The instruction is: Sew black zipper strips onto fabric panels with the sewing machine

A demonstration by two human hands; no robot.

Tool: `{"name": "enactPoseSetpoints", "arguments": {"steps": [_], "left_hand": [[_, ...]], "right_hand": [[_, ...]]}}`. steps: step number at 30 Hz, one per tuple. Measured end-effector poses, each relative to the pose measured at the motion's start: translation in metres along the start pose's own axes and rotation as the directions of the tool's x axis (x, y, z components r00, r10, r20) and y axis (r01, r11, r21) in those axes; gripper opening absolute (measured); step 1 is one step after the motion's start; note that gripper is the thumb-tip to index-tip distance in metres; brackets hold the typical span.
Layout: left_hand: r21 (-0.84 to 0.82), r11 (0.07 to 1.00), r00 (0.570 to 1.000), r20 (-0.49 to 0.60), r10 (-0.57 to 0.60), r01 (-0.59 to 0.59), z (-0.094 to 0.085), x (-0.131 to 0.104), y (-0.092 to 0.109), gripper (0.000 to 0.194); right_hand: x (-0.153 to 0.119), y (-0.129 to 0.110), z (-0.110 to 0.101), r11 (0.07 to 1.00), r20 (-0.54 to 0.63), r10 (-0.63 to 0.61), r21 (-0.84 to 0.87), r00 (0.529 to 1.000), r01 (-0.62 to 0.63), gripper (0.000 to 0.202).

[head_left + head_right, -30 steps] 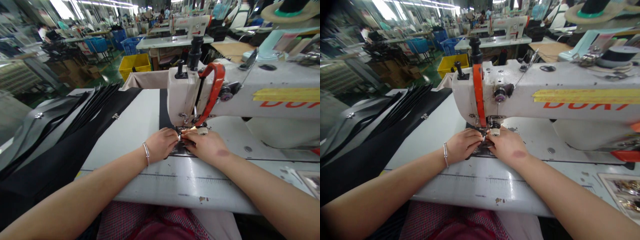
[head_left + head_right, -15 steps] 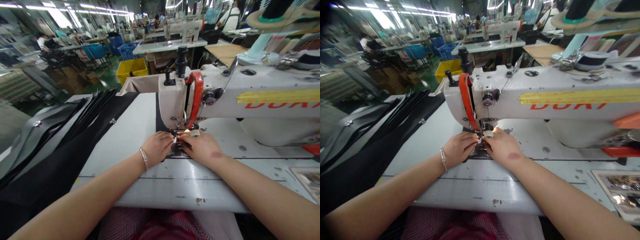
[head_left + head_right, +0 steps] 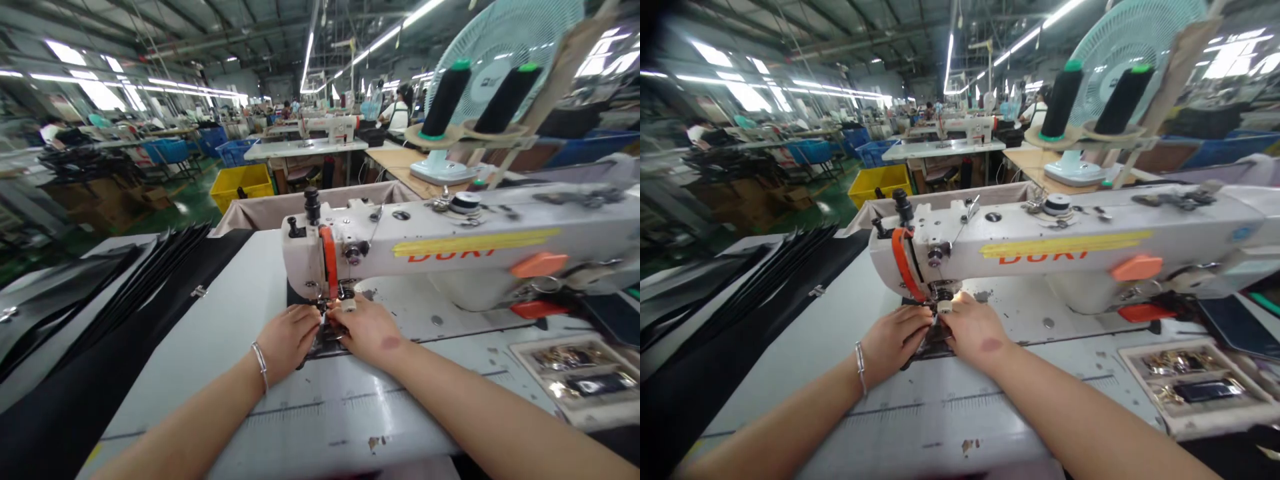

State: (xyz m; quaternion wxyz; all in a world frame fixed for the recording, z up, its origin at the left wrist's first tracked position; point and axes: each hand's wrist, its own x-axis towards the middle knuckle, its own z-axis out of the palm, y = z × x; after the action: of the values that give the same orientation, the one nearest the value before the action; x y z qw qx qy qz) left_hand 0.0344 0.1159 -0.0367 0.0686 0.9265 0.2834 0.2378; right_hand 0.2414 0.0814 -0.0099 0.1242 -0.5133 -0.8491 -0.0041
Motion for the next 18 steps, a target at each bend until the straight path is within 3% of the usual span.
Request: {"name": "enactPoseSetpoints", "arguments": {"steps": [6,12,15,17,18], "left_hand": [[0.095,0.995,0.999,0.026,0.034,-0.036,-0.001,-0.001,-0.001,0.022],[0.246,0.969,0.966,0.243,-0.085,0.023,-0.007,0.003,0.012,0.029],[0.336,0.937,0.933,0.295,-0.206,0.1,-0.033,-0.023,0.005,0.039],[0.456,0.855,0.89,0.242,-0.386,0.247,-0.062,-0.057,-0.007,0.045],[0.525,0.778,0.848,0.18,-0.498,0.346,-0.077,-0.078,-0.014,0.045]], "right_hand": [[-0.002,-0.007,-0.001,0.999,-0.015,0.027,-0.035,1.0,-0.027,0.03],[0.0,0.002,0.007,0.999,-0.007,0.046,-0.009,0.999,-0.046,0.035],[-0.017,0.007,0.013,0.999,-0.009,-0.036,0.036,0.999,0.037,0.04],[-0.042,0.007,0.019,0.995,-0.036,-0.074,0.057,0.997,0.076,0.04],[-0.057,0.004,0.022,0.994,-0.046,-0.085,0.064,0.995,0.088,0.04]]}}
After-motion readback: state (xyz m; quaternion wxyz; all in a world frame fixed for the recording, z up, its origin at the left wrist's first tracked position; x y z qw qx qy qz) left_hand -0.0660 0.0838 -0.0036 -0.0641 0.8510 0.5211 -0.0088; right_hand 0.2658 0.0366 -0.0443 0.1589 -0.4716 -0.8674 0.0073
